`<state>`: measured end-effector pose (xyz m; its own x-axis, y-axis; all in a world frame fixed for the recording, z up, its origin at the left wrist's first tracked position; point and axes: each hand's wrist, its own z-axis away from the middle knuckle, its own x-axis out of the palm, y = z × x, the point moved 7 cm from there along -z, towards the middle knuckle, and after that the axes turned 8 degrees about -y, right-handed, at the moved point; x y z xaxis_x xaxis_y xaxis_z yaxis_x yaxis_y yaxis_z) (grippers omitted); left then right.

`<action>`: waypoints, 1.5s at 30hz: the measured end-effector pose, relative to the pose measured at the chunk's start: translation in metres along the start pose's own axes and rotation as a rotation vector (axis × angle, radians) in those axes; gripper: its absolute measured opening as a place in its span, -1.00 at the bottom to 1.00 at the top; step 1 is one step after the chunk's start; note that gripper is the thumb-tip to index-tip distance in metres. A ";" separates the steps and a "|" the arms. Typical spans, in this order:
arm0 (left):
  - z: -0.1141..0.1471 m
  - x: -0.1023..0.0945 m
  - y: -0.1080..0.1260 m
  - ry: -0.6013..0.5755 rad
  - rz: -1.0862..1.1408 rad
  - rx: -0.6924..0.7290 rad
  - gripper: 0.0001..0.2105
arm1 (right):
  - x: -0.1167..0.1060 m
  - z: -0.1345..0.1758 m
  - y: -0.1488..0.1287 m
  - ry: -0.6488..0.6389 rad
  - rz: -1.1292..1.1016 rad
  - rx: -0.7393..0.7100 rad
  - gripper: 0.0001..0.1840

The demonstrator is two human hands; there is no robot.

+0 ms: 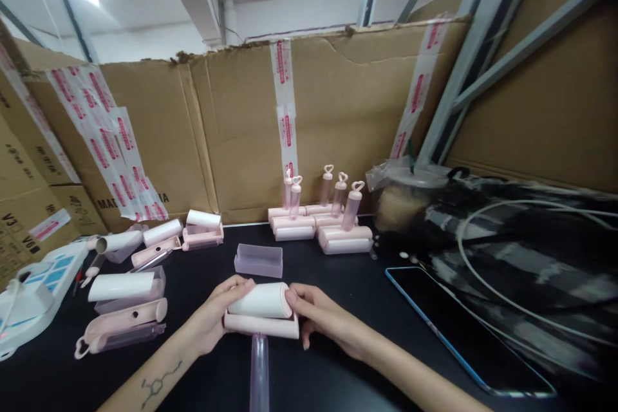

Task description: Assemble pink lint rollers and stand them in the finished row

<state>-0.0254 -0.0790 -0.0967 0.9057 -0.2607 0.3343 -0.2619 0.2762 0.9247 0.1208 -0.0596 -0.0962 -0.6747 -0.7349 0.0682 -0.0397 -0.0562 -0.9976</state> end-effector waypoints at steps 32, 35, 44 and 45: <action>-0.001 -0.010 0.010 0.070 0.063 0.095 -0.70 | -0.018 0.019 -0.050 0.262 0.753 -0.392 -0.62; -0.001 -0.012 0.013 0.057 0.052 0.145 -0.69 | 0.002 0.019 -0.048 0.035 0.893 -0.473 -0.24; 0.006 0.000 0.011 0.062 -0.114 0.143 -0.71 | 0.014 0.013 -0.041 0.028 1.245 -0.596 -0.07; 0.006 0.000 0.011 0.062 -0.120 0.143 -0.71 | 0.014 0.014 -0.041 0.027 1.241 -0.581 -0.09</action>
<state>-0.0305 -0.0814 -0.0857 0.9508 -0.2253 0.2128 -0.1918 0.1117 0.9751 0.1228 -0.0769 -0.0537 -0.5067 -0.0806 -0.8583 0.2996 0.9171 -0.2629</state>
